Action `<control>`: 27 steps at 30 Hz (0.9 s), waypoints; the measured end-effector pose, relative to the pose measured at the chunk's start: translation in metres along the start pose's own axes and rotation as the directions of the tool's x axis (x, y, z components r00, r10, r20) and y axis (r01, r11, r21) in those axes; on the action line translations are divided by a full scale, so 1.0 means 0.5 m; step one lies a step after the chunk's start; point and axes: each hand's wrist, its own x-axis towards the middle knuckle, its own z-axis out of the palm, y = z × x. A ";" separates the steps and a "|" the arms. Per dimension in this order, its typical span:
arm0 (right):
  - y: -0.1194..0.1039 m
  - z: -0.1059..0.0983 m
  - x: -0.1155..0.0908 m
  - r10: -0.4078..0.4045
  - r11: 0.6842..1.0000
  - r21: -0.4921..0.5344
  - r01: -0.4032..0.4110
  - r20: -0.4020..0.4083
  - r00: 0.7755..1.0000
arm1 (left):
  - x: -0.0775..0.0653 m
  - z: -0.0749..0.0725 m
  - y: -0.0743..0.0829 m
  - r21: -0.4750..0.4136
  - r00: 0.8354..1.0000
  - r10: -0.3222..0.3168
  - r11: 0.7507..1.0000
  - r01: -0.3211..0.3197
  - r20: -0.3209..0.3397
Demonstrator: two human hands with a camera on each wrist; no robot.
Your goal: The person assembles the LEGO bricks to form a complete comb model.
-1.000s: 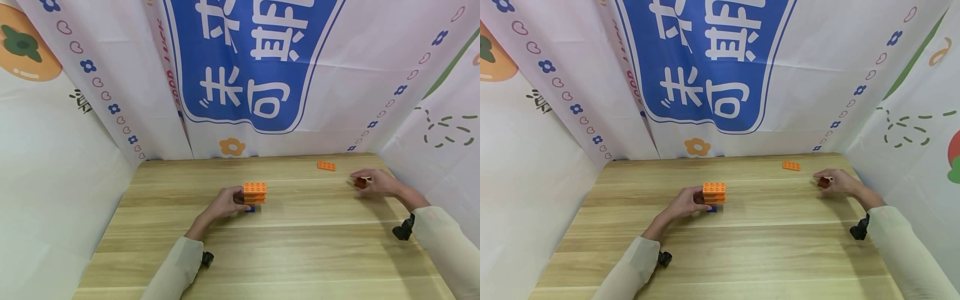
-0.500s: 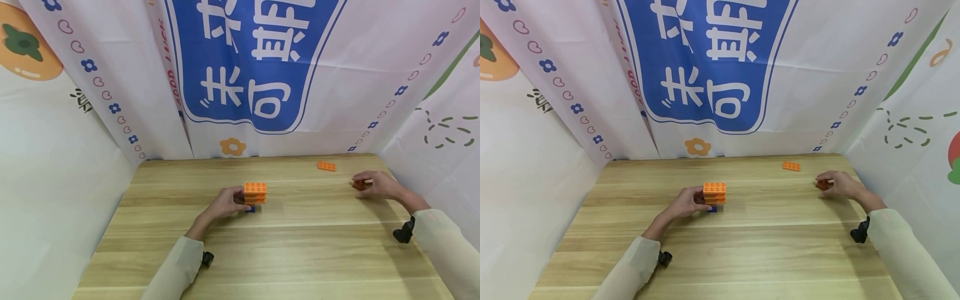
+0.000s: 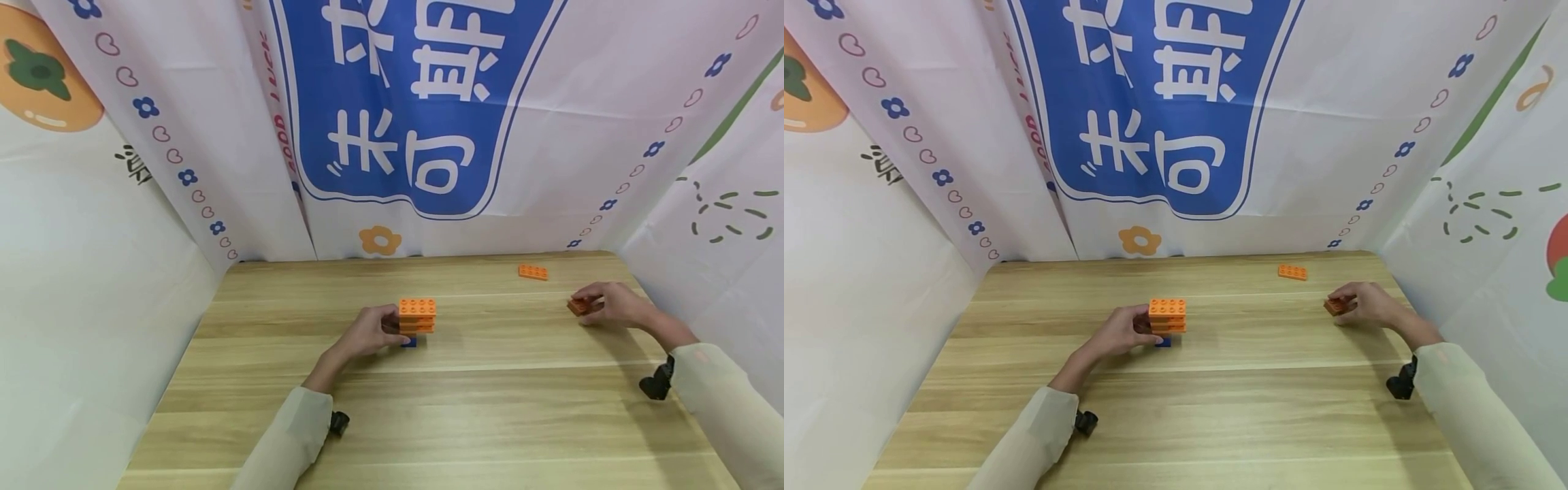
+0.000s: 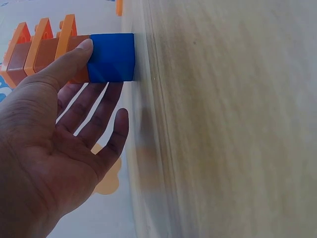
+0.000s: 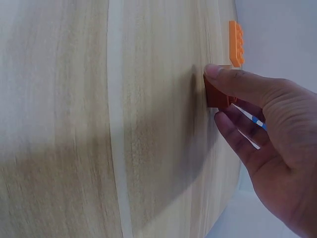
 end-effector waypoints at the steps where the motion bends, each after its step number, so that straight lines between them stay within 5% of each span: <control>1: -0.001 0.001 0.001 -0.001 1.000 -0.008 0.001 0.000 1.000 | 0.000 0.000 0.000 -0.005 1.000 0.002 1.000 -0.002 0.000; 27: -0.012 0.017 0.009 -0.066 0.993 -0.098 0.062 -0.039 0.997 | 0.001 0.001 0.001 0.012 1.000 0.002 1.000 -0.002 -0.003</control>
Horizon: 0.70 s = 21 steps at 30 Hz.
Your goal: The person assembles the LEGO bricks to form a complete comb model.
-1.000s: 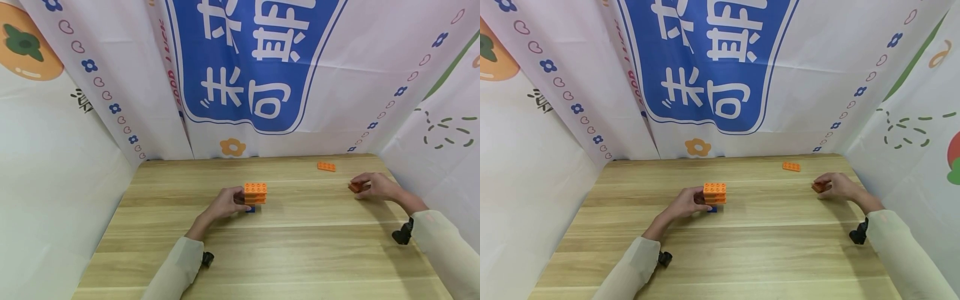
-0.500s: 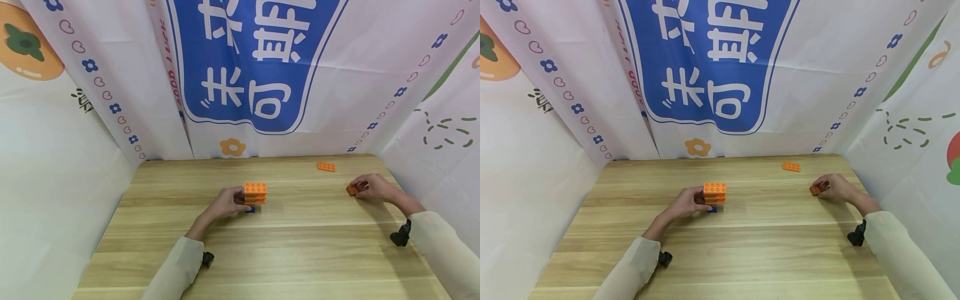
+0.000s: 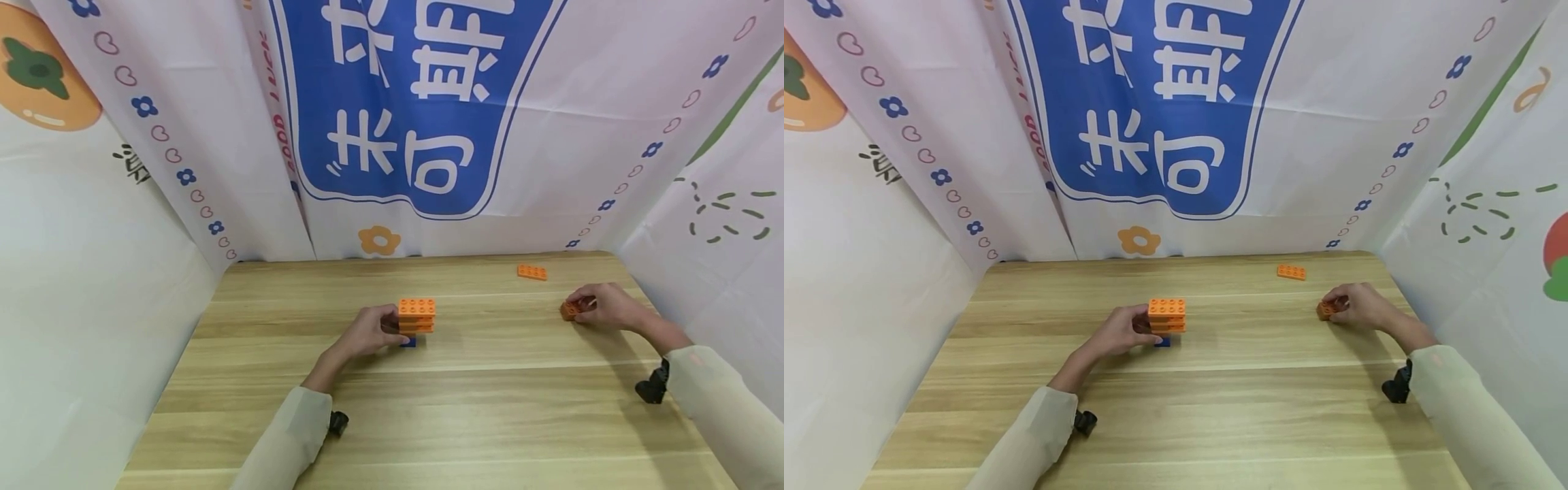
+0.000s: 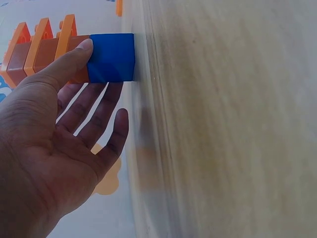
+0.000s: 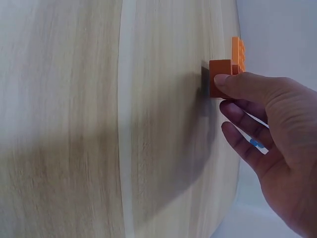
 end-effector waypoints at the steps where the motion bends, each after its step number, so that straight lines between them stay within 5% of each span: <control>1: -0.003 0.002 0.002 -0.001 1.000 -0.007 0.001 -0.004 1.000 | 0.000 -0.001 0.000 0.003 1.000 -0.003 1.000 0.003 -0.001; 21: -0.093 0.006 0.039 -0.098 0.995 -0.022 0.098 0.003 0.995 | 0.000 -0.002 0.000 0.015 1.000 0.000 1.000 0.000 -0.001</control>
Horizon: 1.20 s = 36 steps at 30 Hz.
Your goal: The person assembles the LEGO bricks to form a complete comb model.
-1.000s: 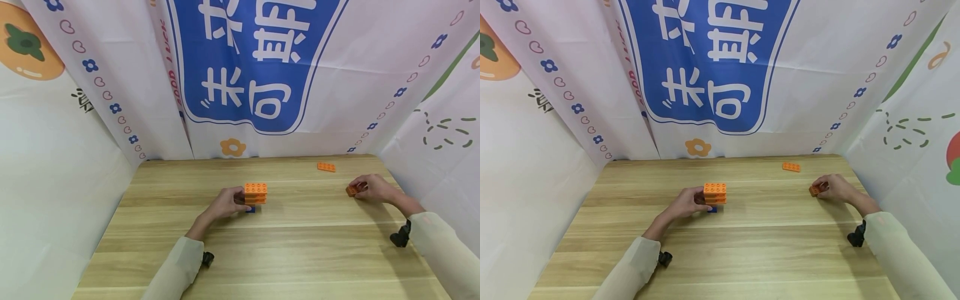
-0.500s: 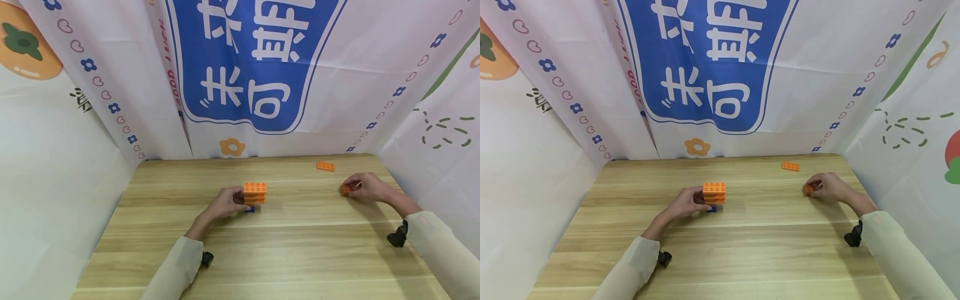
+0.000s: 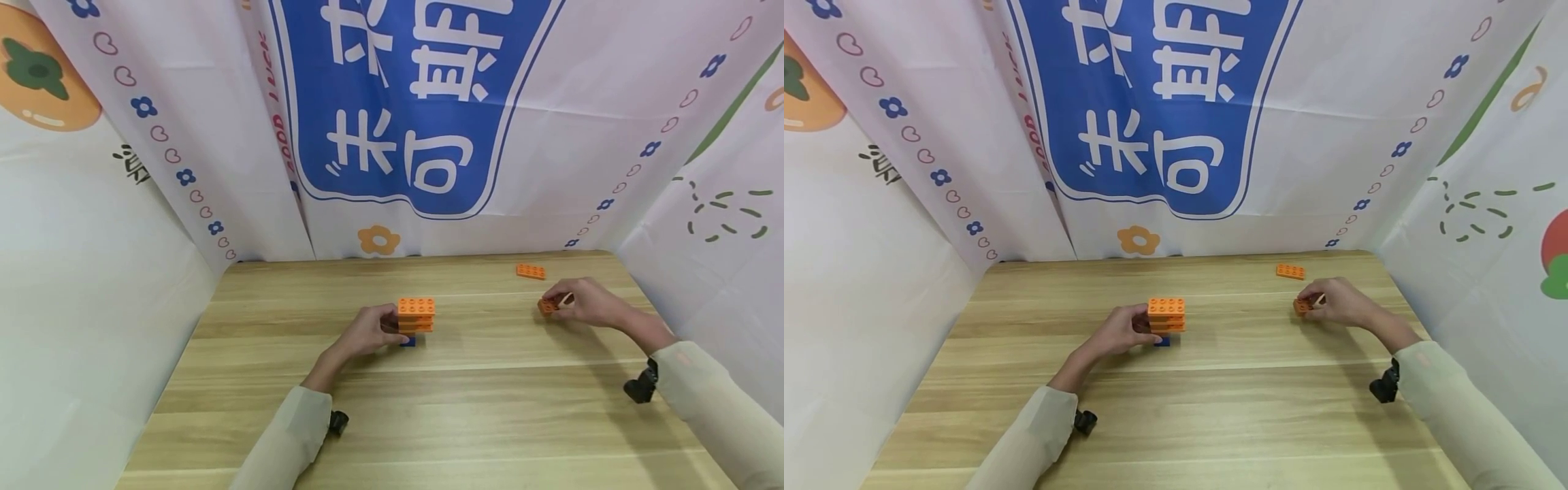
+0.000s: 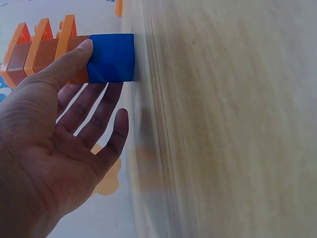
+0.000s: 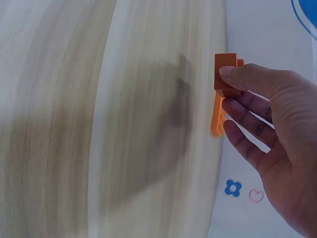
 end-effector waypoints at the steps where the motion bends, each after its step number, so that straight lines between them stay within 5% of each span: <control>1: -0.005 0.000 0.003 -0.005 1.000 0.000 0.005 -0.002 1.000 | 0.000 0.000 0.000 -0.001 1.000 0.001 1.000 -0.001 0.000; 26: -0.145 -0.009 0.057 -0.173 0.985 0.010 0.173 -0.008 0.985 | 0.000 0.001 0.004 -0.006 1.000 0.000 1.000 0.000 -0.016; 36: -0.193 -0.004 0.076 -0.271 0.962 0.019 0.271 -0.020 0.962 | 0.000 0.003 0.004 -0.015 1.000 0.006 1.000 -0.006 -0.015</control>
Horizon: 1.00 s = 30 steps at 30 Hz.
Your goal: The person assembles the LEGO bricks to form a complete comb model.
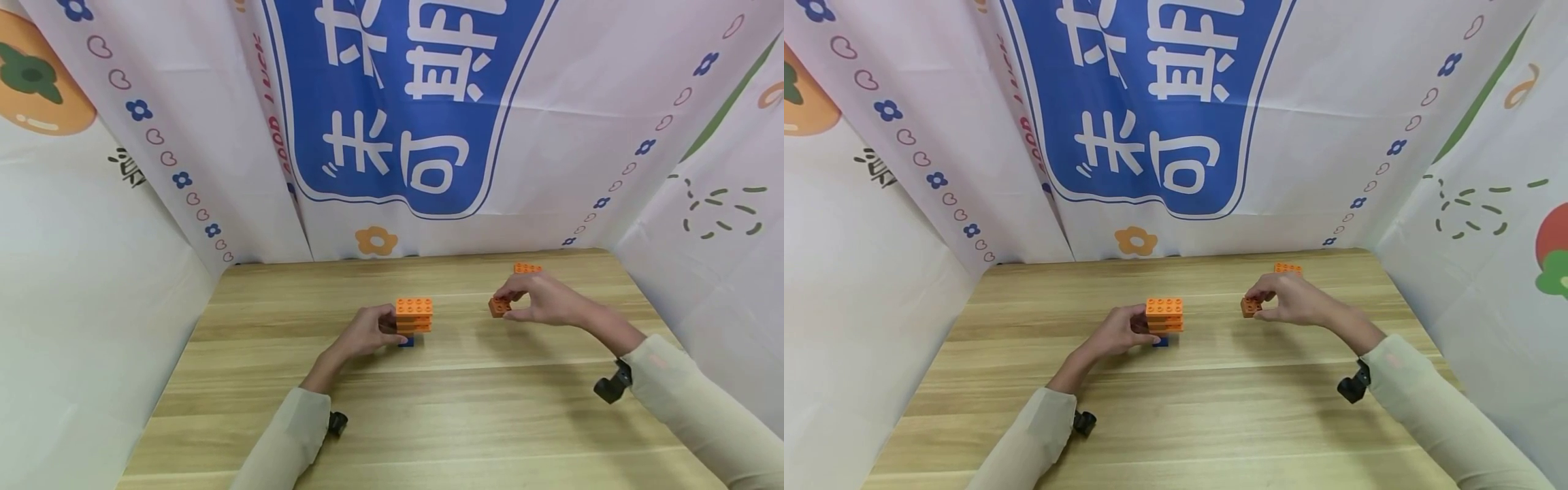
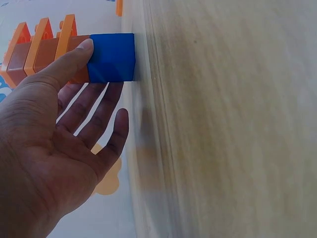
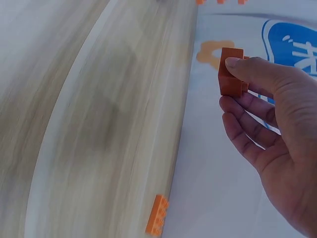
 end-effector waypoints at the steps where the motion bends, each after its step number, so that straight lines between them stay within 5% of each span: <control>1: -0.004 0.001 0.003 -0.008 1.000 0.002 0.008 0.000 1.000 | 0.000 0.000 0.000 -0.003 1.000 0.001 1.000 -0.001 0.002; 30: -0.103 0.009 0.080 -0.132 0.988 0.075 0.137 -0.066 0.989 | 0.002 -0.001 0.001 0.004 1.000 -0.005 1.000 0.005 0.009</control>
